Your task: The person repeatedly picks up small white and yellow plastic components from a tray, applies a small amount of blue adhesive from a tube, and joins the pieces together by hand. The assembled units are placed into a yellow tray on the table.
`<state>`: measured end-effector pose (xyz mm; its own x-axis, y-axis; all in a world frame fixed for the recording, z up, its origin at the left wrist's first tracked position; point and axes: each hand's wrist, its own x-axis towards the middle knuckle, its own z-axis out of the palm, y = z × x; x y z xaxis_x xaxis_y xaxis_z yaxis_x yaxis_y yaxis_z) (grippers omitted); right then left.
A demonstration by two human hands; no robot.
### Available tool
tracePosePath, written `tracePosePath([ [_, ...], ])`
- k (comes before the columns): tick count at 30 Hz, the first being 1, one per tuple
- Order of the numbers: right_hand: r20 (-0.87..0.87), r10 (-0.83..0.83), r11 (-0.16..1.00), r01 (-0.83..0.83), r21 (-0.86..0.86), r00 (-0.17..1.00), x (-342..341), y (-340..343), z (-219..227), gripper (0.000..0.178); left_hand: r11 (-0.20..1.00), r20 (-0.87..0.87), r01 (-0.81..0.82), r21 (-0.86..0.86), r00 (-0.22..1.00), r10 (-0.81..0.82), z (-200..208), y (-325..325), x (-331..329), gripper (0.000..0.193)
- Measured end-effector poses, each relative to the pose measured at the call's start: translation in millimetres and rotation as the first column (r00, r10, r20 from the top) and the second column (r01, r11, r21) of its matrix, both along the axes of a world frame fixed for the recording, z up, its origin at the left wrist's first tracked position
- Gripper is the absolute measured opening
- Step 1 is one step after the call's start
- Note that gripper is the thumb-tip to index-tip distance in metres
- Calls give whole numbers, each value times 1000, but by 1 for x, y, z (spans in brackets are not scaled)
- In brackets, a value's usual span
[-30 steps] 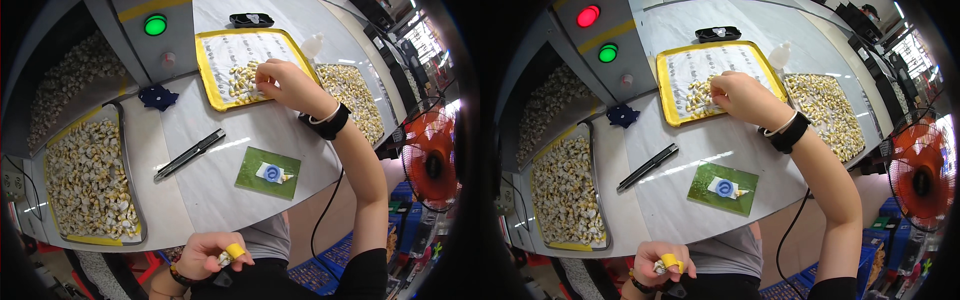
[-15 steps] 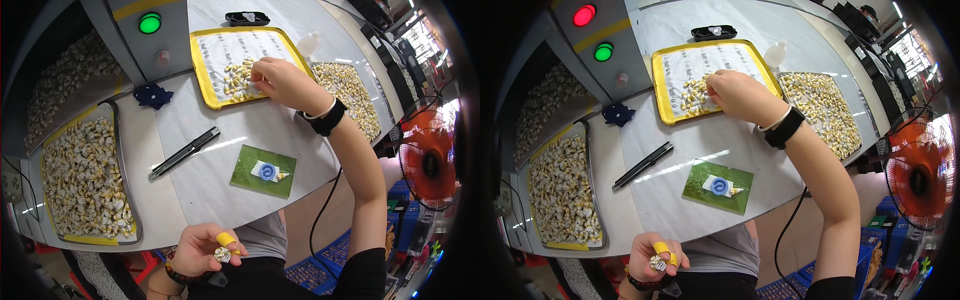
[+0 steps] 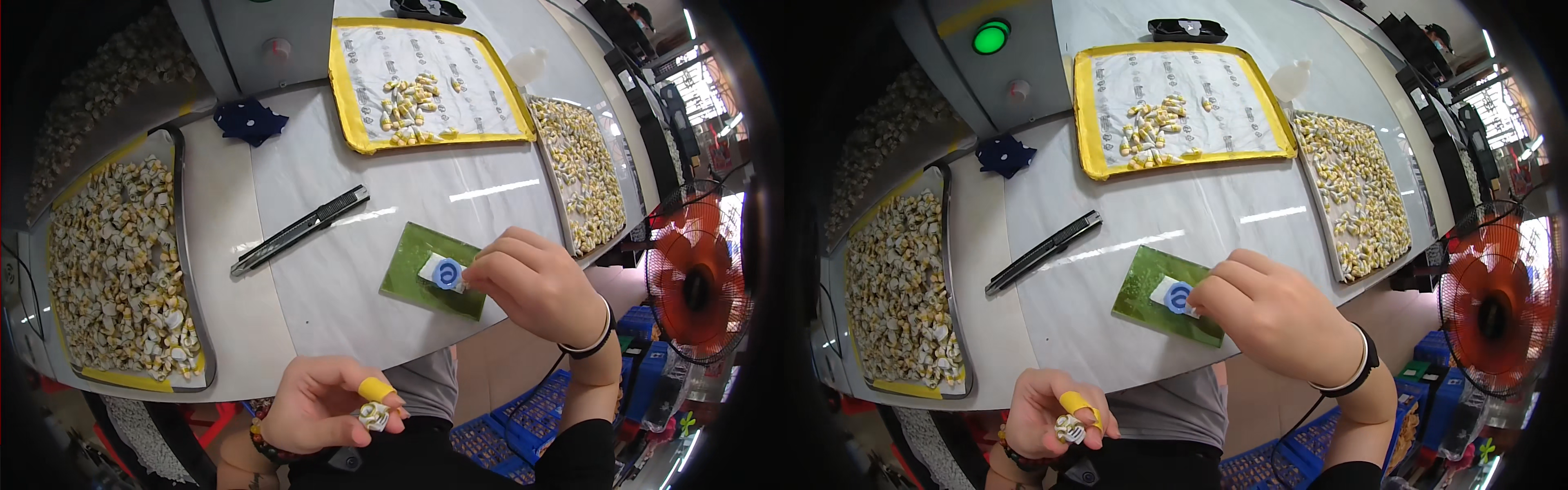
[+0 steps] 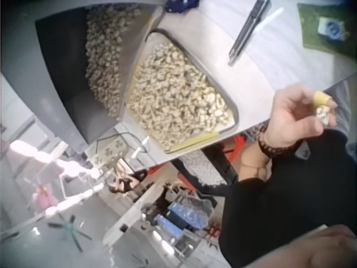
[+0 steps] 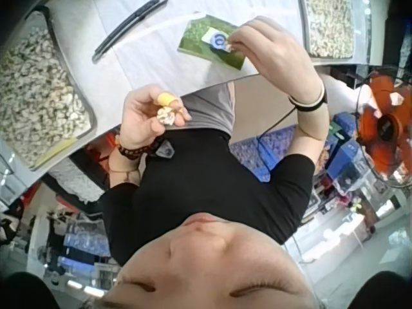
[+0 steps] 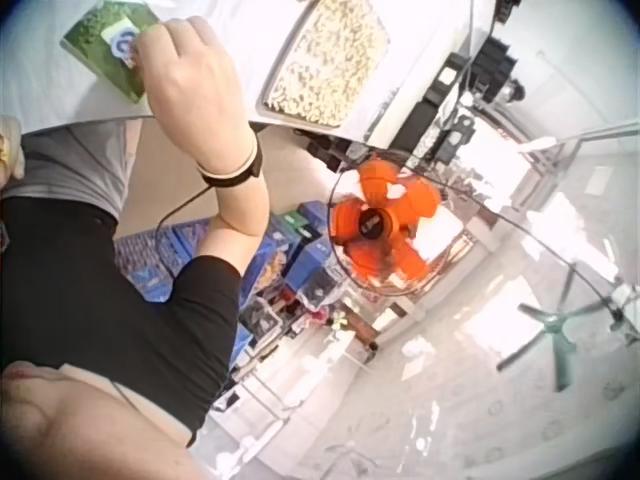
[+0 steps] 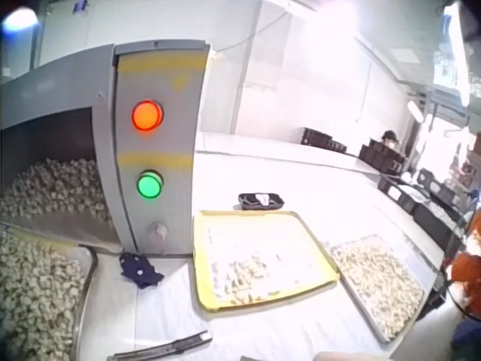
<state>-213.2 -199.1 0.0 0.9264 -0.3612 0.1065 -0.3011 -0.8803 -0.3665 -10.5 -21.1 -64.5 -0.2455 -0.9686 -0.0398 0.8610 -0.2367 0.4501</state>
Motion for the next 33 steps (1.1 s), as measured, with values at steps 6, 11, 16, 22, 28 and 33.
tracePosePath([
  [6, -124, 74, 987, -91, -134, 989, 7, -1, -1, 16, 1000, -50, 18, 15, 999, -17, 0, 1, -2, 32],
  [11, -30, 27, 990, -31, -138, 999, 8, 6, -6, 19, 993, -93, 61, 102, 994, -51, 1, 1, -2, 30],
  [16, 358, -57, 993, 16, 116, 932, 11, 26, 12, 24, 956, 77, 83, 280, 991, -108, 14, -5, -4, 39],
  [22, 589, 101, 947, -259, 191, 802, 27, 40, 3, 22, 953, -191, 245, 180, 959, -211, 3, -10, -4, 23],
  [28, 559, 250, 930, -357, 89, 791, 33, 33, 4, 17, 923, -224, 312, 226, 938, -263, 5, -13, -6, 22],
  [33, 562, 310, 914, -404, 47, 767, 34, 31, -5, 14, 922, -295, 299, 248, 929, -222, 2, -13, -7, 22],
])
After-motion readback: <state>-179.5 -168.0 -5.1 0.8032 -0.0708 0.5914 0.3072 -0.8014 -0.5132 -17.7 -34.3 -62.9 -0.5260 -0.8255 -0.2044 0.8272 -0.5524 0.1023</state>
